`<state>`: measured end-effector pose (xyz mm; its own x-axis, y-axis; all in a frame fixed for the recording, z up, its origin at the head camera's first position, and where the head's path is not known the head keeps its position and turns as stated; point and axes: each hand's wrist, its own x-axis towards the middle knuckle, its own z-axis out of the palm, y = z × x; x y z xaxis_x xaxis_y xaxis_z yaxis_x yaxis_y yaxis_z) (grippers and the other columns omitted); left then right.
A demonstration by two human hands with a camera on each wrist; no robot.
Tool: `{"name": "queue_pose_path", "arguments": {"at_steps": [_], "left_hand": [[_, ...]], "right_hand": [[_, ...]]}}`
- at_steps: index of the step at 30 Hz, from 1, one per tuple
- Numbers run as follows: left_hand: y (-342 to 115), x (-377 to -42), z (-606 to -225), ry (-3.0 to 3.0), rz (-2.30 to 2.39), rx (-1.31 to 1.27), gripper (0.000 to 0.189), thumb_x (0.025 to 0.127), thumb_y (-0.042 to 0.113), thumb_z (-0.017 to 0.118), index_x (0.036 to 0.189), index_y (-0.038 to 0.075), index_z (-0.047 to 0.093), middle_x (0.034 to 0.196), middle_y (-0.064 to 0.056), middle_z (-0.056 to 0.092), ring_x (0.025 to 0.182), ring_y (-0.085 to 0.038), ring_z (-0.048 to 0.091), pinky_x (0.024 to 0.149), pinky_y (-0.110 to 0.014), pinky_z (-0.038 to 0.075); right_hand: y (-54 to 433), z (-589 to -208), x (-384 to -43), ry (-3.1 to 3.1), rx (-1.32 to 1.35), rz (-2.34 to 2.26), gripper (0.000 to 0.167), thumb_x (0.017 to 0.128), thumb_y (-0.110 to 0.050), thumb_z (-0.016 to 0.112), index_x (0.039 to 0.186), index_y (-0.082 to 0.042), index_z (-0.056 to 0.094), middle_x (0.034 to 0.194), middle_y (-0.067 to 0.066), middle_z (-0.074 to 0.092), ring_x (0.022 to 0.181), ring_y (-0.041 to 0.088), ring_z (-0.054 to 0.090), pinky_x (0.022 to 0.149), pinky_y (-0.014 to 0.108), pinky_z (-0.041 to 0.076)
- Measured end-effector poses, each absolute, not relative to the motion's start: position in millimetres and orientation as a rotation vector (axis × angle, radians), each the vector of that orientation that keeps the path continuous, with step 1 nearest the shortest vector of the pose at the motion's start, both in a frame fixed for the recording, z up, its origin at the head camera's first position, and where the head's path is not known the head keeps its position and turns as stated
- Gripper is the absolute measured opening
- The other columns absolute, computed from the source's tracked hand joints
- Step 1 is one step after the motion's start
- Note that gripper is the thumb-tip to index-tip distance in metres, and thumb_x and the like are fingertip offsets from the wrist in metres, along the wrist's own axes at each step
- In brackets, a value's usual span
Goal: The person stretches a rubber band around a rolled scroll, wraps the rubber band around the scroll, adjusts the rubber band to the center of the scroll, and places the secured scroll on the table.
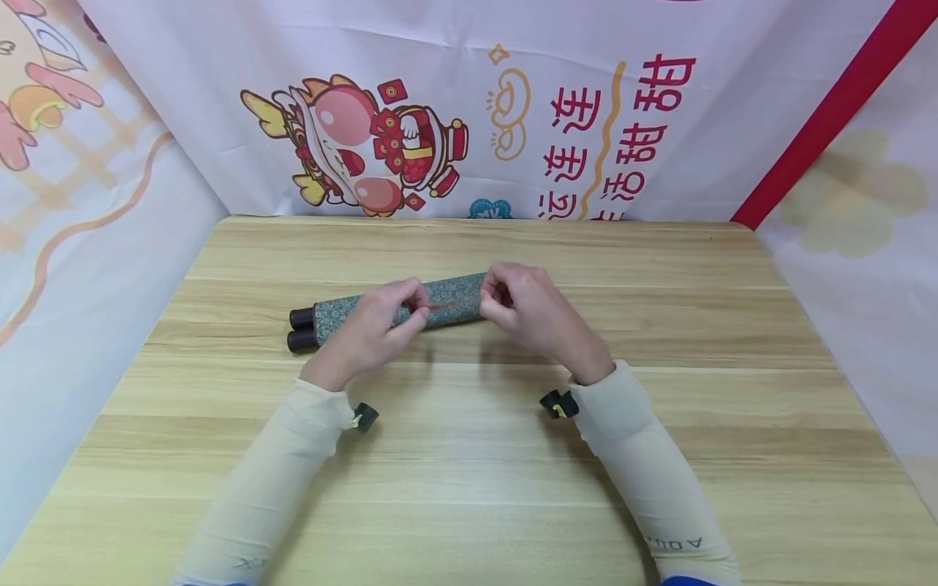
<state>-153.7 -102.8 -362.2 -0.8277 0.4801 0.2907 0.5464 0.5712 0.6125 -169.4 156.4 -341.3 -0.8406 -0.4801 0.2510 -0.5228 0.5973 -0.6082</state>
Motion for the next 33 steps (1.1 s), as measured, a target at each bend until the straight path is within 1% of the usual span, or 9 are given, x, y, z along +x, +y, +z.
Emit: {"name": "queue_pose_path", "arguments": {"at_steps": [7,13,20,22,24,29,33], "left_hand": [[-107.3,-154.5,-359.3,-2.727,-1.152,-0.788,0.013,0.102,0.013,0.053,0.094,0.013,0.063,0.092,-0.003,0.069,0.087,-0.018,0.064,0.081,-0.036,0.055],[-114.1,-156.9,-359.1,-2.752,-1.144,-0.722,0.014,0.101,0.013,0.053,0.09,0.012,0.061,0.087,-0.003,0.067,0.082,-0.019,0.061,0.075,-0.034,0.052],[-131.2,-161.8,-357.2,-2.728,-1.109,-0.631,0.014,0.099,0.011,0.053,0.086,0.011,0.058,0.077,-0.005,0.06,0.07,-0.021,0.054,0.066,-0.035,0.046],[-133.2,-161.9,-356.8,-2.728,-1.105,-0.601,0.015,0.099,0.011,0.053,0.085,0.012,0.057,0.076,-0.005,0.06,0.069,-0.021,0.053,0.065,-0.035,0.045],[-131.7,-161.4,-356.7,-2.734,-1.106,-0.636,0.014,0.1,0.01,0.053,0.086,0.012,0.057,0.078,-0.004,0.06,0.071,-0.02,0.054,0.067,-0.035,0.046],[-120.4,-159.8,-358.4,-2.775,-1.073,-0.846,0.016,0.103,0.012,0.049,0.091,0.011,0.059,0.086,-0.004,0.063,0.079,-0.019,0.057,0.073,-0.035,0.05],[-120.5,-158.0,-358.0,-2.854,-1.08,-0.789,0.015,0.107,0.014,0.051,0.094,0.012,0.06,0.088,-0.004,0.065,0.079,-0.019,0.058,0.073,-0.036,0.051]], "right_hand": [[155.4,-342.5,-168.7,-2.767,0.87,1.058,0.006,0.096,-0.008,0.063,0.09,-0.009,0.065,0.08,0.004,0.063,0.07,0.016,0.056,0.061,0.026,0.048],[156.0,-344.8,-170.0,-2.786,0.889,1.049,0.006,0.095,-0.008,0.062,0.09,-0.01,0.064,0.08,0.003,0.063,0.07,0.016,0.056,0.062,0.026,0.047],[164.5,-342.3,-174.3,-2.8,0.81,1.06,0.006,0.095,-0.008,0.061,0.09,-0.009,0.064,0.081,0.005,0.063,0.071,0.018,0.056,0.061,0.025,0.048],[166.5,-341.6,-174.6,-2.787,0.793,1.062,0.006,0.096,-0.007,0.061,0.09,-0.008,0.065,0.081,0.006,0.063,0.071,0.018,0.056,0.061,0.025,0.048],[166.1,-341.6,-174.1,-2.778,0.811,1.065,0.006,0.096,-0.006,0.062,0.091,-0.008,0.065,0.081,0.006,0.064,0.072,0.018,0.056,0.062,0.025,0.048],[160.1,-344.1,-172.0,-2.783,0.919,1.046,0.007,0.098,-0.01,0.062,0.093,-0.009,0.066,0.084,0.004,0.065,0.074,0.016,0.058,0.065,0.027,0.05],[162.1,-344.4,-172.5,-2.783,0.889,1.048,0.009,0.1,-0.009,0.062,0.092,-0.01,0.066,0.082,0.004,0.065,0.073,0.016,0.057,0.064,0.027,0.05]]}}
